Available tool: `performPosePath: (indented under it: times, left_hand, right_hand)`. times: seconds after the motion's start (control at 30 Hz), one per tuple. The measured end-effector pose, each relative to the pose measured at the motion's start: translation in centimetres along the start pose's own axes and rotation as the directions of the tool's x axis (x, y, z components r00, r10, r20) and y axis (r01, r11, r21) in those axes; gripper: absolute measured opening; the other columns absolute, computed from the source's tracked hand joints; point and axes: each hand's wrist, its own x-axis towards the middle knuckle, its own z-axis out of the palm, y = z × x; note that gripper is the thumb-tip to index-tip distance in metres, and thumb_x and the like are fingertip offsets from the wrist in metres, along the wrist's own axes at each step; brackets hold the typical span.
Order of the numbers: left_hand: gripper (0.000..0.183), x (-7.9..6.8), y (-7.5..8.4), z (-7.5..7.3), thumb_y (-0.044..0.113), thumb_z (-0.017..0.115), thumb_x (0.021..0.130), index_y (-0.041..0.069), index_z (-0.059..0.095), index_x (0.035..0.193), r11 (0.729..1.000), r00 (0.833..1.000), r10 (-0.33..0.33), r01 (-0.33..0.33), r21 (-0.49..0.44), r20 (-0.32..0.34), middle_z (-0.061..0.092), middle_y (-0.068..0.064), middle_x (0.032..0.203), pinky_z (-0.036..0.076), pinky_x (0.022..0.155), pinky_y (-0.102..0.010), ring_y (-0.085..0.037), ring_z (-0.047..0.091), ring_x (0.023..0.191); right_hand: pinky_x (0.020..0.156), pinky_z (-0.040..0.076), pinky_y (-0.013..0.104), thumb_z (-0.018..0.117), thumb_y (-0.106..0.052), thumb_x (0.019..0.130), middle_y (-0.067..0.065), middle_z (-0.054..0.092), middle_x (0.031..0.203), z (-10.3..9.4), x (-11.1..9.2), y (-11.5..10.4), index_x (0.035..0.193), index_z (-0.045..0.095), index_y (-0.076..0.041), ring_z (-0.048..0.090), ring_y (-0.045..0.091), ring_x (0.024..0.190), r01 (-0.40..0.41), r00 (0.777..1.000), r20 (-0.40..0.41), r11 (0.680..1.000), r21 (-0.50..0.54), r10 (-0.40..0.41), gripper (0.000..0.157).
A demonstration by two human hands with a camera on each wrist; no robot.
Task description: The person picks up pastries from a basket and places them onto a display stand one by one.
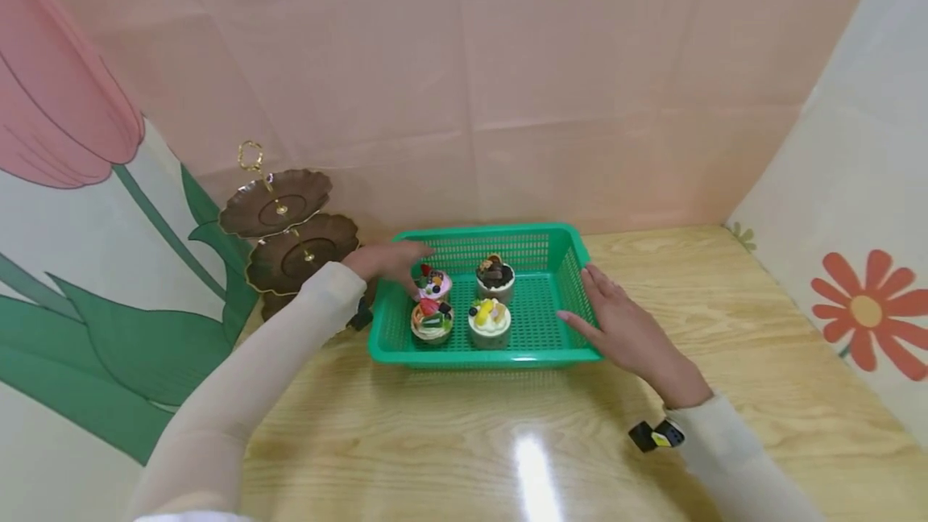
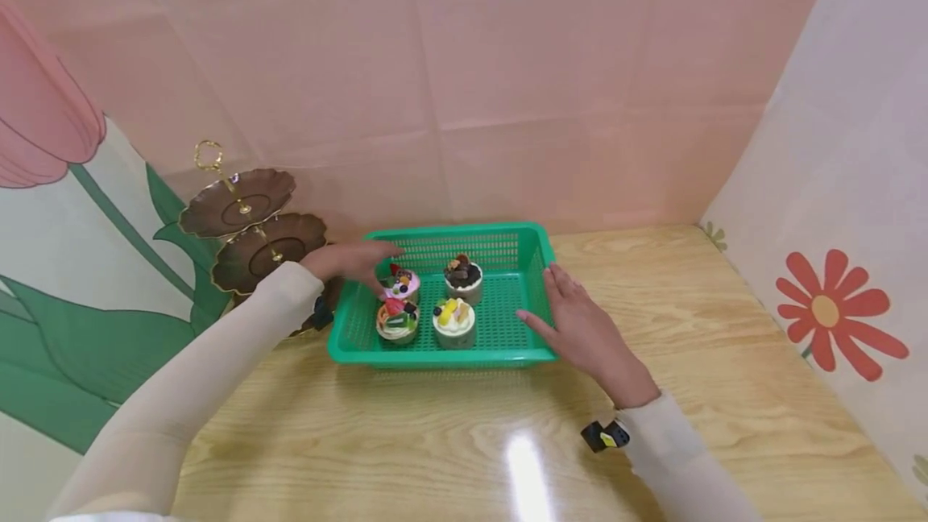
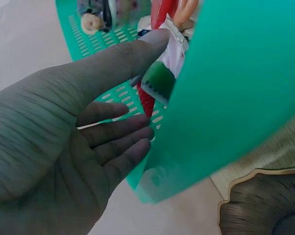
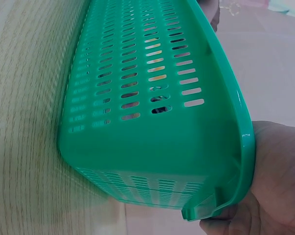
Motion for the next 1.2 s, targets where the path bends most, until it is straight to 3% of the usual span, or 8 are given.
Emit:
performPosePath:
  times: [0.3, 0.53, 0.77, 1.07, 1.2]
  left_hand:
    - [0.09, 1.2, -0.5, 0.3, 0.029, 0.082, 0.088, -0.002, 0.032, 0.156, 0.996, 0.998, -0.044, 0.041, 0.08, 0.046, 0.039, -0.018, 0.157, 0.035, 0.115, -0.045, -0.033, 0.036, 0.145]
    - [0.065, 1.4, -0.6, 0.3, 0.032, 0.083, 0.087, 0.003, 0.055, 0.137, 0.996, 0.999, -0.039, 0.036, 0.075, 0.036, 0.061, -0.009, 0.13, 0.05, 0.094, -0.039, -0.023, 0.058, 0.114]
    - [0.058, 2.0, 0.0, 0.2, 0.03, 0.085, 0.085, 0.002, 0.059, 0.128, 0.994, 0.996, -0.067, 0.061, 0.093, 0.062, 0.063, -0.009, 0.121, 0.05, 0.091, -0.035, -0.019, 0.055, 0.103]
    - [0.058, 2.1, 0.3, -0.3, 0.027, 0.085, 0.085, 0.002, 0.059, 0.131, 0.988, 0.99, -0.079, 0.061, 0.141, 0.119, 0.063, -0.008, 0.124, 0.05, 0.094, -0.037, -0.02, 0.058, 0.108]
    - [0.058, 2.2, 0.3, -0.3, 0.027, 0.085, 0.085, 0.003, 0.059, 0.131, 0.988, 0.991, -0.074, 0.058, 0.141, 0.115, 0.063, -0.007, 0.123, 0.05, 0.093, -0.037, -0.02, 0.057, 0.107]
  right_hand:
    - [0.117, 0.022, 0.061, 0.046, -0.059, 0.103, 0.03, 0.016, 0.163, 0.3, 0.1, -0.5, 0.156, 0.019, 0.011, 0.019, 0.046, 0.15, -0.003, 1.0, 0.004, 1.0, 0.003, 0.003, 0.091]
    - [0.117, 0.022, 0.06, 0.047, -0.056, 0.104, 0.031, 0.017, 0.163, 0.0, 0.1, -0.5, 0.155, 0.02, 0.012, 0.02, 0.046, 0.15, 0.0, 1.0, 0.003, 1.0, -0.013, 0.0, 0.09]
    - [0.118, 0.02, 0.06, 0.046, -0.057, 0.104, 0.03, 0.012, 0.164, -0.1, 0.0, -0.3, 0.156, 0.016, 0.012, 0.018, 0.046, 0.15, -0.02, 1.0, 0.018, 1.0, 0.004, 0.019, 0.091]
    - [0.118, 0.02, 0.06, 0.047, -0.058, 0.104, 0.029, 0.009, 0.164, 0.0, -0.1, -0.3, 0.157, 0.013, 0.011, 0.017, 0.046, 0.15, -0.032, 0.999, 0.024, 0.999, 0.013, 0.031, 0.093]
    - [0.118, 0.019, 0.06, 0.046, -0.058, 0.104, 0.029, 0.008, 0.165, 0.0, 0.0, -0.2, 0.157, 0.012, 0.011, 0.015, 0.045, 0.151, -0.035, 0.999, 0.026, 0.999, 0.014, 0.034, 0.093]
